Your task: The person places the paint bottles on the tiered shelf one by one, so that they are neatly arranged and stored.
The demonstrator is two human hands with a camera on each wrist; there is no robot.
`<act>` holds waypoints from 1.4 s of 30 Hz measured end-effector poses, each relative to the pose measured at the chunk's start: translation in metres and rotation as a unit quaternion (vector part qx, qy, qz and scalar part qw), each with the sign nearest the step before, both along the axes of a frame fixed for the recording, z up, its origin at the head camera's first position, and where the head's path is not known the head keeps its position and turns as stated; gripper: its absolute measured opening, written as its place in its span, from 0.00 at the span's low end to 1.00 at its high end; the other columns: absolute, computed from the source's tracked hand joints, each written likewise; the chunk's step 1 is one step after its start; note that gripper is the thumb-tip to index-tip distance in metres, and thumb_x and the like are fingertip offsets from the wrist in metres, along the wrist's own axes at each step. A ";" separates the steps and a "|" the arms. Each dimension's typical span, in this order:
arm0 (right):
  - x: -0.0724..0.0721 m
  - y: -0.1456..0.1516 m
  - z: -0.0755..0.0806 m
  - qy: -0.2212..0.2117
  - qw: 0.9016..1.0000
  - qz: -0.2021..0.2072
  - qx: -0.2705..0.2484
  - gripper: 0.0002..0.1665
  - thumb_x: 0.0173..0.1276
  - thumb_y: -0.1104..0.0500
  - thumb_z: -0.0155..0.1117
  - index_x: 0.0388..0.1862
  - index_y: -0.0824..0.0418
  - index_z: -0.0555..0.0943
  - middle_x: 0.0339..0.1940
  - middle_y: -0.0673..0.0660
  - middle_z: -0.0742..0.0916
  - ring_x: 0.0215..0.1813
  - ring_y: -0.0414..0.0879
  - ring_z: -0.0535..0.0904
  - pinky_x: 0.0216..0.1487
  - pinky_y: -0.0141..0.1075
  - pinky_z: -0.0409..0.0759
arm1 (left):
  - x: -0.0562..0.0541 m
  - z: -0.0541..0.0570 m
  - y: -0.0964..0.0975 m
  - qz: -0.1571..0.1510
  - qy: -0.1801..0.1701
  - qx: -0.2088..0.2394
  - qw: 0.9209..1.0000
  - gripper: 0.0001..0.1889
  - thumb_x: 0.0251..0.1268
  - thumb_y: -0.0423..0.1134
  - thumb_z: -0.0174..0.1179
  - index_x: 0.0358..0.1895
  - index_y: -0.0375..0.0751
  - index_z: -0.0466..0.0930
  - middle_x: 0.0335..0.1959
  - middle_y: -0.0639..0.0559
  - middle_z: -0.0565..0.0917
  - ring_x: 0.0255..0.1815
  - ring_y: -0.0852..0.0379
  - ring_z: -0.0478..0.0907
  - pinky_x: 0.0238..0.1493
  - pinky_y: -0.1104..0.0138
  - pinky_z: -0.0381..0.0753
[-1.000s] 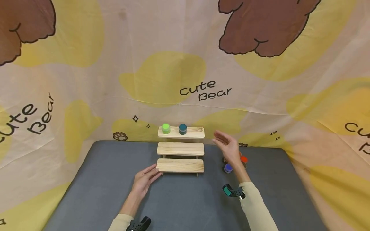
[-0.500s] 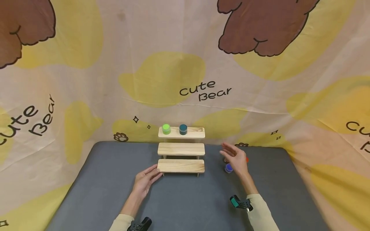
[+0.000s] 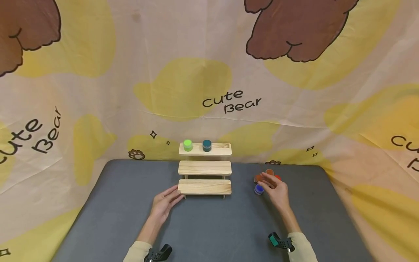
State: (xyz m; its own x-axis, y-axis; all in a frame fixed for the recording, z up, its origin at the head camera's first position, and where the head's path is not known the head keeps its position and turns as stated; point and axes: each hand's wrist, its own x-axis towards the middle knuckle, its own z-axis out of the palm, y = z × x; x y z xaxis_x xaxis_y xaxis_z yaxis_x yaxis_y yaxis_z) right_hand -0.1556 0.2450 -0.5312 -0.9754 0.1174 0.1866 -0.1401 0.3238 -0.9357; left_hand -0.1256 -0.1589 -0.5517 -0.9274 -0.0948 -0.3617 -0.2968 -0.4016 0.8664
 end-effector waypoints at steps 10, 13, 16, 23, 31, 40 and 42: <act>0.009 0.010 -0.018 0.014 1.000 -0.005 -0.012 0.23 0.58 0.70 0.73 0.54 0.71 0.82 0.49 0.68 0.86 0.49 0.52 0.85 0.47 0.21 0.85 | 0.000 -0.001 0.000 -0.002 0.001 -0.001 1.000 0.26 0.66 0.25 0.60 0.66 0.22 0.67 0.67 0.26 0.67 0.49 0.53 0.83 0.59 0.63 0.83; 0.011 0.010 -0.022 0.015 1.000 -0.015 -0.014 0.23 0.57 0.70 0.74 0.53 0.72 0.82 0.48 0.70 0.86 0.46 0.46 0.86 0.46 0.20 0.85 | 0.000 -0.001 -0.001 -0.003 0.001 0.000 1.000 0.27 0.66 0.25 0.61 0.66 0.22 0.66 0.68 0.27 0.66 0.50 0.53 0.83 0.60 0.63 0.83; 0.014 0.010 -0.027 0.015 1.000 -0.016 -0.017 0.23 0.55 0.72 0.74 0.52 0.73 0.82 0.47 0.71 0.86 0.45 0.47 0.86 0.45 0.20 0.85 | 0.000 -0.001 -0.001 0.003 0.000 0.003 1.000 0.27 0.65 0.25 0.61 0.66 0.22 0.66 0.67 0.27 0.66 0.49 0.53 0.83 0.59 0.62 0.83; 0.018 0.012 -0.036 -0.016 0.999 -0.028 -0.021 0.24 0.54 0.72 0.74 0.52 0.73 0.82 0.48 0.70 0.86 0.45 0.43 0.86 0.44 0.21 0.85 | 0.001 -0.002 -0.001 -0.001 0.000 0.001 1.000 0.26 0.66 0.25 0.60 0.66 0.23 0.66 0.67 0.27 0.67 0.49 0.54 0.84 0.60 0.63 0.83; 0.017 0.011 -0.045 -0.020 0.999 -0.024 -0.015 0.25 0.54 0.72 0.75 0.53 0.73 0.82 0.51 0.71 0.84 0.43 0.33 0.84 0.45 0.21 0.85 | 0.000 -0.002 -0.001 -0.001 0.001 0.003 1.000 0.26 0.66 0.25 0.60 0.67 0.23 0.66 0.67 0.27 0.67 0.48 0.54 0.84 0.60 0.63 0.83; 0.016 0.001 -0.039 -0.027 0.999 -0.017 -0.014 0.27 0.53 0.74 0.75 0.54 0.75 0.81 0.54 0.73 0.82 0.49 0.46 0.85 0.49 0.26 0.86 | -0.002 -0.003 0.001 0.005 0.000 0.005 1.000 0.25 0.66 0.24 0.60 0.66 0.23 0.68 0.67 0.29 0.68 0.48 0.55 0.84 0.59 0.62 0.84; 0.017 -0.003 -0.032 -0.022 1.000 -0.012 -0.010 0.27 0.52 0.75 0.74 0.54 0.76 0.80 0.54 0.73 0.82 0.51 0.56 0.84 0.51 0.33 0.87 | -0.002 -0.003 0.001 0.007 0.000 0.005 1.000 0.25 0.66 0.24 0.60 0.66 0.23 0.68 0.67 0.29 0.68 0.48 0.55 0.84 0.59 0.62 0.84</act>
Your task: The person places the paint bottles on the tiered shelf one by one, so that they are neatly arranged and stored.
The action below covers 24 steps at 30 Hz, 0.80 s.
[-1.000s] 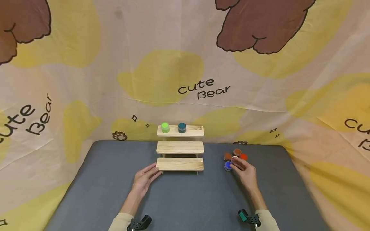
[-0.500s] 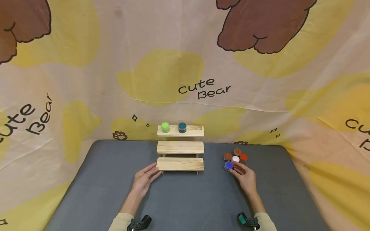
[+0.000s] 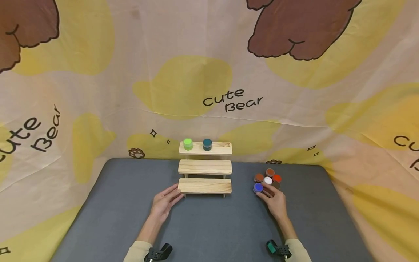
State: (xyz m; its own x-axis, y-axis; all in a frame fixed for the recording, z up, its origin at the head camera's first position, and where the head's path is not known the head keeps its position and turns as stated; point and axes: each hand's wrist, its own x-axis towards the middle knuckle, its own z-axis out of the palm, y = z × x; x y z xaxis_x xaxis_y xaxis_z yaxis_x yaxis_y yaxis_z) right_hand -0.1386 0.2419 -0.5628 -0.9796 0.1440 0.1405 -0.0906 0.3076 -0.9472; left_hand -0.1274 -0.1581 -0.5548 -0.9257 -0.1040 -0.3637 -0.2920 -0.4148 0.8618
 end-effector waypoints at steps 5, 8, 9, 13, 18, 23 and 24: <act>0.003 -0.010 0.017 0.003 1.000 0.003 0.014 0.27 0.52 0.77 0.73 0.53 0.78 0.80 0.56 0.74 0.81 0.52 0.67 0.80 0.55 0.47 0.84 | 0.000 -0.001 0.000 0.001 0.001 -0.002 1.000 0.25 0.66 0.24 0.59 0.66 0.23 0.67 0.67 0.28 0.68 0.48 0.54 0.83 0.59 0.63 0.84; 0.003 -0.013 0.019 -0.003 1.000 0.002 0.018 0.27 0.52 0.77 0.73 0.53 0.78 0.80 0.56 0.74 0.81 0.53 0.67 0.80 0.56 0.49 0.82 | -0.001 -0.001 0.000 0.003 0.002 -0.002 1.000 0.25 0.66 0.24 0.59 0.66 0.23 0.67 0.67 0.28 0.68 0.49 0.54 0.83 0.59 0.63 0.84; 0.003 -0.013 0.019 -0.002 1.000 0.003 0.020 0.27 0.52 0.77 0.73 0.53 0.78 0.80 0.56 0.74 0.81 0.53 0.67 0.80 0.56 0.49 0.81 | -0.001 -0.001 0.000 0.004 0.002 0.000 1.000 0.25 0.66 0.23 0.59 0.66 0.23 0.68 0.66 0.28 0.68 0.48 0.54 0.84 0.58 0.63 0.84; 0.001 -0.012 0.013 0.005 1.000 0.004 0.023 0.27 0.52 0.77 0.74 0.53 0.78 0.80 0.55 0.74 0.81 0.53 0.68 0.81 0.56 0.50 0.81 | -0.001 -0.002 0.001 0.006 0.002 0.003 1.000 0.25 0.65 0.23 0.59 0.65 0.22 0.68 0.66 0.28 0.69 0.48 0.54 0.84 0.58 0.62 0.84; -0.008 -0.003 -0.006 0.006 0.999 -0.003 0.037 0.27 0.51 0.73 0.76 0.53 0.73 0.82 0.53 0.71 0.84 0.51 0.63 0.83 0.53 0.36 0.86 | -0.001 -0.003 0.001 0.004 0.002 0.000 1.000 0.26 0.65 0.24 0.61 0.66 0.22 0.67 0.66 0.28 0.68 0.48 0.54 0.84 0.58 0.62 0.84; -0.015 -0.001 0.001 0.013 0.999 -0.007 0.043 0.27 0.52 0.69 0.78 0.53 0.71 0.83 0.53 0.69 0.84 0.50 0.60 0.84 0.46 0.21 0.85 | -0.002 -0.001 0.000 0.008 0.002 0.002 1.000 0.26 0.64 0.23 0.60 0.65 0.22 0.68 0.66 0.27 0.68 0.47 0.54 0.84 0.58 0.62 0.84; -0.016 -0.001 0.004 0.013 0.999 -0.005 0.042 0.27 0.53 0.69 0.77 0.54 0.71 0.83 0.53 0.69 0.84 0.51 0.60 0.83 0.45 0.20 0.84 | -0.002 -0.001 0.000 0.009 0.001 0.003 1.000 0.26 0.64 0.22 0.60 0.65 0.22 0.68 0.66 0.27 0.68 0.47 0.54 0.84 0.58 0.62 0.84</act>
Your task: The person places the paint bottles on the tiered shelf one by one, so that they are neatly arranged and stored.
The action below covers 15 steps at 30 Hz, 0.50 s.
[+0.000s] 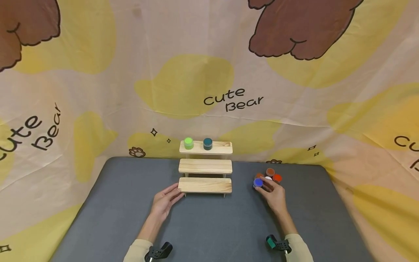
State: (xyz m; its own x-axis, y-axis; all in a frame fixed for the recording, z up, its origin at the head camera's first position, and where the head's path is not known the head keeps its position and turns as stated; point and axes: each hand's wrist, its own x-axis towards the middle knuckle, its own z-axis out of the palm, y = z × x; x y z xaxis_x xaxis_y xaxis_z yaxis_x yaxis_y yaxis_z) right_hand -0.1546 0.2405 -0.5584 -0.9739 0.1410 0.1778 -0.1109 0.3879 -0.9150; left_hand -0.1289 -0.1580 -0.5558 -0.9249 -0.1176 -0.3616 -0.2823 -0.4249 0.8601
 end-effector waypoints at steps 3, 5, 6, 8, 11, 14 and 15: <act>-0.003 0.000 0.010 -0.003 1.000 0.006 -0.006 0.27 0.54 0.68 0.77 0.55 0.69 0.82 0.55 0.67 0.84 0.52 0.61 0.83 0.46 0.18 0.84 | 0.000 0.000 0.000 -0.003 -0.001 0.001 1.000 0.26 0.64 0.23 0.60 0.65 0.22 0.68 0.66 0.28 0.68 0.47 0.54 0.84 0.58 0.62 0.84; -0.005 0.000 0.015 -0.008 1.000 0.011 -0.004 0.27 0.56 0.66 0.76 0.56 0.68 0.82 0.55 0.66 0.84 0.54 0.60 0.82 0.47 0.20 0.84 | 0.000 0.000 0.000 -0.005 0.000 0.001 1.000 0.26 0.64 0.23 0.60 0.65 0.22 0.68 0.66 0.28 0.68 0.47 0.54 0.84 0.58 0.62 0.84; -0.007 0.000 0.017 -0.008 1.000 0.015 0.000 0.27 0.56 0.65 0.76 0.56 0.67 0.82 0.55 0.66 0.84 0.54 0.59 0.82 0.49 0.22 0.84 | 0.000 0.000 0.000 -0.006 -0.001 0.002 1.000 0.26 0.64 0.23 0.61 0.65 0.22 0.68 0.66 0.28 0.68 0.47 0.54 0.84 0.58 0.62 0.84; -0.009 -0.002 0.021 -0.008 1.000 0.025 0.003 0.27 0.57 0.63 0.76 0.57 0.67 0.82 0.55 0.65 0.84 0.54 0.58 0.82 0.51 0.25 0.85 | 0.001 0.000 0.001 -0.007 -0.001 0.001 1.000 0.26 0.64 0.23 0.61 0.65 0.22 0.68 0.66 0.28 0.68 0.47 0.54 0.84 0.58 0.62 0.84; -0.014 -0.005 0.028 0.003 0.999 0.040 0.002 0.27 0.57 0.62 0.76 0.57 0.66 0.82 0.53 0.64 0.85 0.52 0.56 0.84 0.51 0.27 0.85 | 0.001 -0.001 0.000 -0.007 -0.003 0.002 1.000 0.26 0.65 0.23 0.60 0.65 0.22 0.68 0.66 0.28 0.68 0.47 0.54 0.84 0.58 0.62 0.84; -0.018 -0.010 0.037 0.021 0.998 0.053 0.003 0.26 0.57 0.63 0.76 0.56 0.66 0.82 0.51 0.64 0.85 0.50 0.54 0.85 0.50 0.26 0.86 | 0.001 -0.001 0.000 -0.008 -0.003 0.001 1.000 0.26 0.65 0.24 0.60 0.66 0.22 0.67 0.67 0.27 0.68 0.48 0.54 0.84 0.59 0.62 0.84; -0.020 -0.012 0.040 0.025 0.998 0.054 0.005 0.26 0.57 0.64 0.76 0.56 0.66 0.82 0.50 0.63 0.85 0.49 0.53 0.85 0.49 0.25 0.86 | 0.001 -0.001 0.000 -0.009 -0.002 0.000 1.000 0.26 0.65 0.24 0.61 0.66 0.22 0.67 0.67 0.27 0.67 0.48 0.54 0.84 0.59 0.63 0.84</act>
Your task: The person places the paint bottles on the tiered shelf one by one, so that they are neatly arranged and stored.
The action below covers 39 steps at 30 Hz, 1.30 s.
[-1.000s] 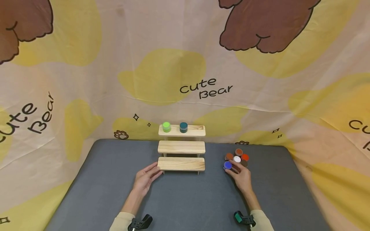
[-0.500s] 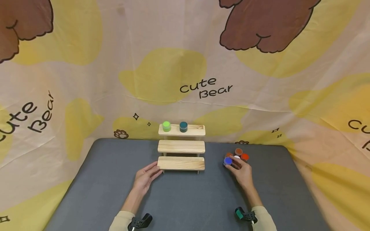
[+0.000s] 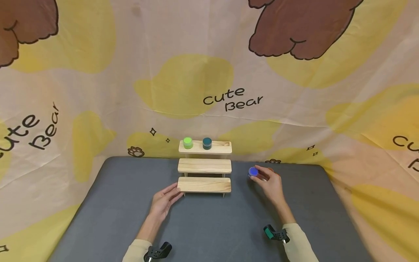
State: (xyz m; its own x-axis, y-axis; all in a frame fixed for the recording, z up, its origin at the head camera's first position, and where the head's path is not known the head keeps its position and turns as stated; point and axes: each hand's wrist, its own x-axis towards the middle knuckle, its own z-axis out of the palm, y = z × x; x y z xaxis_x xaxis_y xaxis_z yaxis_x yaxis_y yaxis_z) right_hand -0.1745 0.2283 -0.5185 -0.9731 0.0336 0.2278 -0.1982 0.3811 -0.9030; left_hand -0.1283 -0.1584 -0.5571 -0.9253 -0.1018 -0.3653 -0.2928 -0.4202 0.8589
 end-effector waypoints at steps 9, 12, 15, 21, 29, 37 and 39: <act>-0.017 -0.017 0.021 -0.041 0.999 0.008 -0.017 0.30 0.59 0.60 0.76 0.60 0.66 0.80 0.57 0.65 0.83 0.56 0.58 0.82 0.28 0.40 0.90 | 0.000 0.002 -0.001 0.005 -0.004 0.010 1.000 0.26 0.64 0.23 0.61 0.65 0.23 0.68 0.66 0.28 0.68 0.47 0.54 0.84 0.58 0.62 0.84; -0.024 -0.022 0.024 -0.038 0.999 0.003 -0.014 0.30 0.58 0.59 0.77 0.60 0.65 0.81 0.57 0.64 0.84 0.56 0.57 0.82 0.24 0.33 0.87 | 0.000 0.002 -0.002 0.007 -0.004 0.009 1.000 0.26 0.63 0.23 0.62 0.65 0.23 0.69 0.66 0.28 0.68 0.47 0.54 0.84 0.58 0.62 0.84; -0.031 -0.028 0.028 -0.019 1.000 0.009 -0.006 0.30 0.58 0.60 0.76 0.60 0.66 0.80 0.57 0.64 0.84 0.56 0.57 0.82 0.38 0.27 0.89 | 0.000 0.002 -0.003 0.005 -0.003 0.007 1.000 0.26 0.64 0.24 0.62 0.65 0.22 0.69 0.66 0.28 0.69 0.47 0.54 0.84 0.58 0.62 0.84; -0.042 -0.037 0.037 -0.006 1.000 0.024 -0.014 0.30 0.59 0.62 0.76 0.60 0.68 0.79 0.57 0.65 0.83 0.57 0.58 0.81 0.55 0.36 0.85 | 0.000 0.002 -0.002 0.013 -0.003 0.000 1.000 0.24 0.64 0.22 0.60 0.64 0.22 0.69 0.65 0.28 0.70 0.47 0.54 0.84 0.58 0.61 0.85; -0.051 -0.040 0.049 -0.014 0.997 0.043 -0.061 0.31 0.60 0.64 0.74 0.61 0.72 0.77 0.58 0.67 0.82 0.59 0.58 0.79 0.52 0.24 0.84 | 0.000 0.001 0.002 0.009 -0.003 -0.007 1.000 0.24 0.64 0.22 0.60 0.63 0.22 0.70 0.64 0.28 0.71 0.47 0.53 0.84 0.57 0.61 0.85; -0.063 -0.049 0.061 -0.011 0.997 0.057 -0.044 0.31 0.61 0.60 0.74 0.62 0.68 0.78 0.59 0.64 0.82 0.60 0.55 0.79 0.56 0.30 0.85 | -0.001 0.001 0.002 0.012 0.001 -0.009 1.000 0.24 0.64 0.22 0.59 0.64 0.22 0.70 0.64 0.27 0.70 0.48 0.53 0.84 0.57 0.62 0.85; -0.066 -0.053 0.064 -0.004 0.998 0.060 -0.032 0.31 0.62 0.60 0.74 0.62 0.68 0.78 0.59 0.64 0.82 0.60 0.55 0.79 0.57 0.33 0.84 | -0.001 0.001 0.001 0.015 0.000 -0.010 1.000 0.24 0.64 0.22 0.59 0.63 0.21 0.70 0.64 0.27 0.71 0.48 0.53 0.84 0.57 0.62 0.85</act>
